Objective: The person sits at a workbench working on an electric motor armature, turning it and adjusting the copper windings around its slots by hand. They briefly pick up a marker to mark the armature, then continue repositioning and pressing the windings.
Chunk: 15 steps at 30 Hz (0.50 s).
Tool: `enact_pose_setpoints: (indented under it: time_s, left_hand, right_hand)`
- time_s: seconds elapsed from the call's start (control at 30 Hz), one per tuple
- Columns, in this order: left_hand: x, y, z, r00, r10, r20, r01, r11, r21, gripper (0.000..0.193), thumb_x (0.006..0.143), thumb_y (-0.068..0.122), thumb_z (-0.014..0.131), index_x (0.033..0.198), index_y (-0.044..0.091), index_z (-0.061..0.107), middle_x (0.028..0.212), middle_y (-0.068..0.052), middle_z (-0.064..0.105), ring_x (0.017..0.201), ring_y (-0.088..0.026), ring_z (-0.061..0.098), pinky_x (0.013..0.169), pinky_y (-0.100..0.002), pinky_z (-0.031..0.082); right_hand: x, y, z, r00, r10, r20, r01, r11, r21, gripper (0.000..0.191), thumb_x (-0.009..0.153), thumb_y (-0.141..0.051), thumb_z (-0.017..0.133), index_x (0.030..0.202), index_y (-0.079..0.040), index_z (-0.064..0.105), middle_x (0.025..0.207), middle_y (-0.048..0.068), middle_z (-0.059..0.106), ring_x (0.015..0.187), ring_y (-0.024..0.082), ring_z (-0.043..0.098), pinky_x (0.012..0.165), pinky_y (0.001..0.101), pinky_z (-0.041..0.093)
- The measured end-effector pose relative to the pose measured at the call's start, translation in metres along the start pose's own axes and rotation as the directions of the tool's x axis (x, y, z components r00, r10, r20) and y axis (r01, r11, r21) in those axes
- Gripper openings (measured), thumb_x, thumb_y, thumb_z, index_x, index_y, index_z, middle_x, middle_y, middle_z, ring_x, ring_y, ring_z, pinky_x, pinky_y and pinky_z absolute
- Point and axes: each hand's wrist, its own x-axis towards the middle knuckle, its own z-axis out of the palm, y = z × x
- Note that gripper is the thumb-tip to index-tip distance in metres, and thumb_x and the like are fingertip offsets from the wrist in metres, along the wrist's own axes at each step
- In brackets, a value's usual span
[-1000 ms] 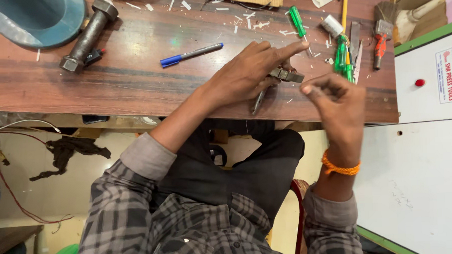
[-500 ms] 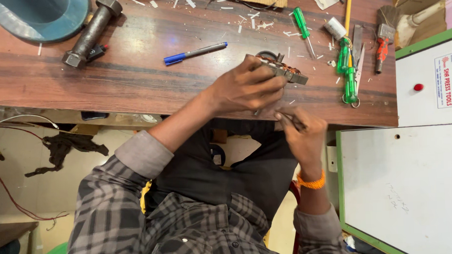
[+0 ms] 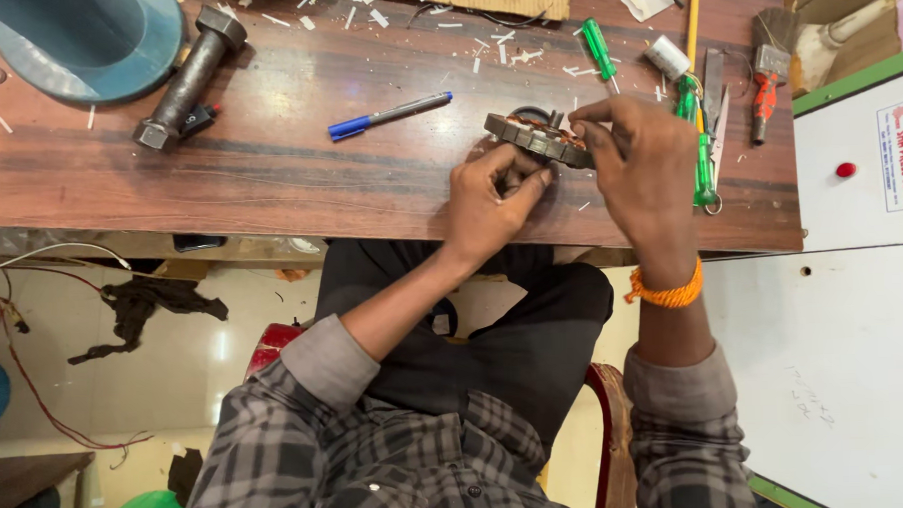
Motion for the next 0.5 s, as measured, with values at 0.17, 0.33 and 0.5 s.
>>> enact_pose_setpoints:
  time_s: [0.17,0.33,0.5]
  left_hand:
    - [-0.002,-0.015,0.022,0.969,-0.231,-0.083,0.208,0.953,-0.219,0.012,0.089,0.01,0.078,0.084,0.001,0.072,0.063,0.004,0.056,0.059,-0.001,0.043,0.052,-0.027,0.034]
    - [-0.013,0.007,0.02,0.98,-0.127,-0.151,0.134,0.99,0.037,0.01,0.093,0.012,0.079,0.094,0.007,0.071,0.068,0.001,0.057,0.06,-0.008,0.05,0.059,-0.027,0.039]
    - [0.009,0.033,-0.023,0.738,0.632,0.235,-0.653,0.581,0.486,0.049,0.081,0.014,0.08,0.126,0.021,0.06,0.105,-0.004,0.068,0.096,-0.027,0.061,0.082,-0.043,0.048]
  right_hand:
    - [0.01,0.042,0.014,0.919,0.345,0.191,-0.376,0.912,0.163,0.011,0.093,-0.012,0.08,0.102,-0.005,0.08,0.07,0.003,0.068,0.062,0.006,0.055,0.056,0.0285,0.043]
    - [-0.001,0.078,0.027,0.903,0.353,0.244,-0.419,0.849,0.321,0.014,0.095,-0.013,0.082,0.103,-0.002,0.08,0.075,-0.003,0.063,0.068,0.003,0.05,0.059,0.0251,0.038]
    - [-0.019,0.087,0.023,0.775,0.549,0.313,-0.622,0.576,0.53,0.014,0.092,-0.013,0.08,0.099,-0.001,0.078,0.071,-0.005,0.056,0.057,0.002,0.036,0.05,0.0224,0.023]
